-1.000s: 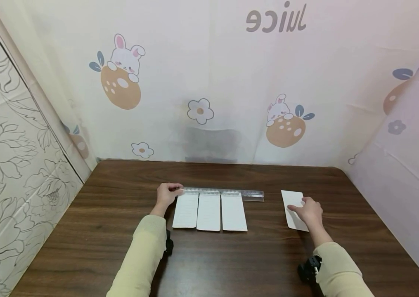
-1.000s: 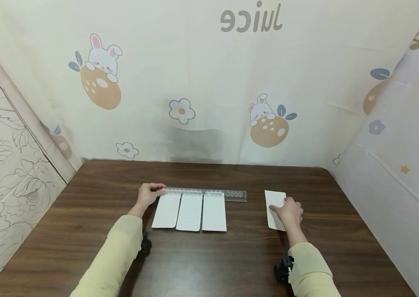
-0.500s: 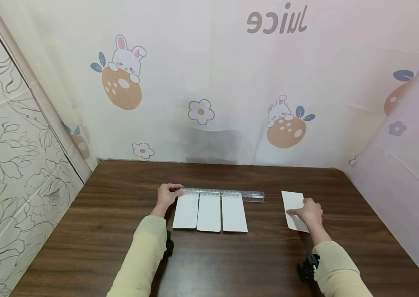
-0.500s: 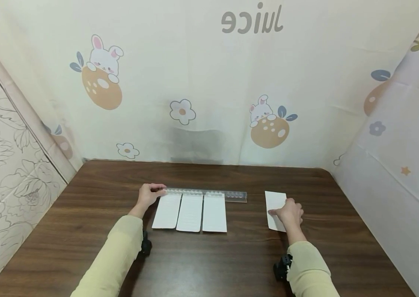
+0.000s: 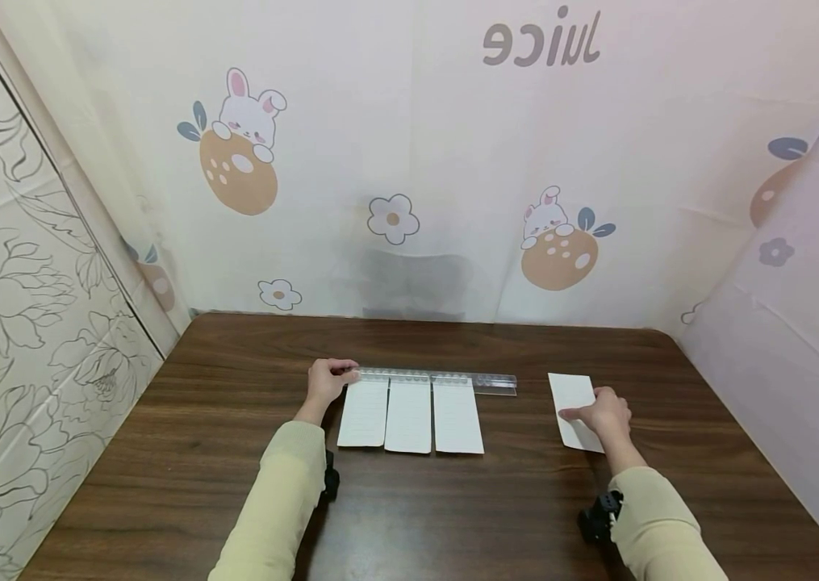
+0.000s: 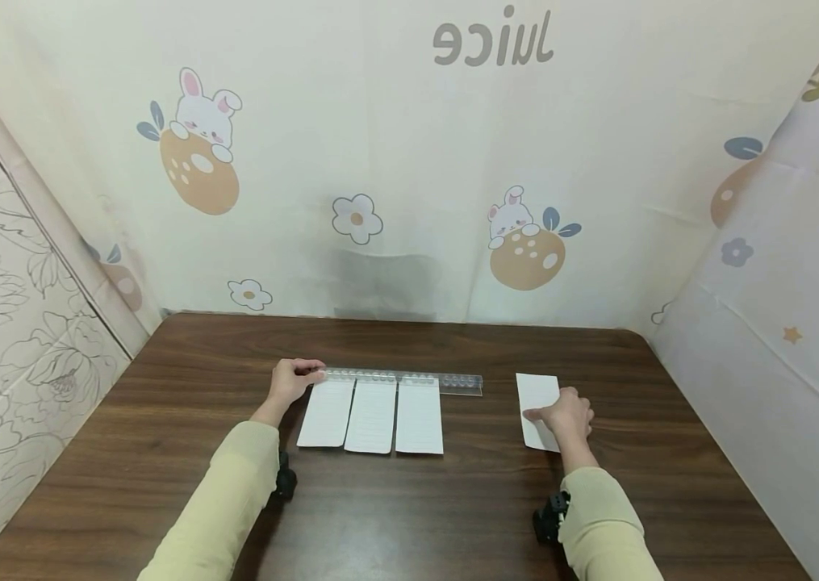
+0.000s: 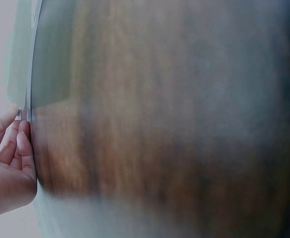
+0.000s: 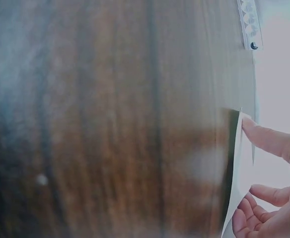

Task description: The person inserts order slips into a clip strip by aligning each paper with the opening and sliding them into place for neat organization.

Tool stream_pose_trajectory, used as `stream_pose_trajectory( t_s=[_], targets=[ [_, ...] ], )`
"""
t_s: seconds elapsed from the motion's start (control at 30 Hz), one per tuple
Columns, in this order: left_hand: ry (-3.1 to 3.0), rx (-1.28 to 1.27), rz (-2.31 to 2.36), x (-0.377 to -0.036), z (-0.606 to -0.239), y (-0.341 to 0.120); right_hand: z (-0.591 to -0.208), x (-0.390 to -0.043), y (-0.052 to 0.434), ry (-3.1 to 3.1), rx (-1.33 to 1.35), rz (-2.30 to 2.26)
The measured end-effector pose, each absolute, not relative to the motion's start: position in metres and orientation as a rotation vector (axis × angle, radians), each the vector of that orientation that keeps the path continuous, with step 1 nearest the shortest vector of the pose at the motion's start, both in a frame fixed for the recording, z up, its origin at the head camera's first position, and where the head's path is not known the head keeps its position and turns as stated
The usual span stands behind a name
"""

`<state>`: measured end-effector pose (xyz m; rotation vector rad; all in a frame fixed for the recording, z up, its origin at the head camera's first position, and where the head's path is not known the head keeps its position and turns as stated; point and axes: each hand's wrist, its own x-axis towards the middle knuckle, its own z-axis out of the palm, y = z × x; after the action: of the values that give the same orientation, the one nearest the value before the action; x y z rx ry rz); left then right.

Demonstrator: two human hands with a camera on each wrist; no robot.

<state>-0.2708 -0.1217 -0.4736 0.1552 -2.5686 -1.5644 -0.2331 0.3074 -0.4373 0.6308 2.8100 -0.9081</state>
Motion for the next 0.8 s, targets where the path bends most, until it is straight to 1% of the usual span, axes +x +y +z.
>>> stream_pose_trajectory(
  t_s=[0.27,0.8],
  targets=[
    [-2.573,0.190,-1.600,-0.2723,-0.4737,-0.1220,-0.4405,-0.2324,0.3112,2.866,0.529,-0.903],
    [-2.575,0.180,-1.592,-0.2715,-0.4741,-0.1224,-0.4438,-0.2326,0.3112,2.861,0.559,-0.980]
  ],
)
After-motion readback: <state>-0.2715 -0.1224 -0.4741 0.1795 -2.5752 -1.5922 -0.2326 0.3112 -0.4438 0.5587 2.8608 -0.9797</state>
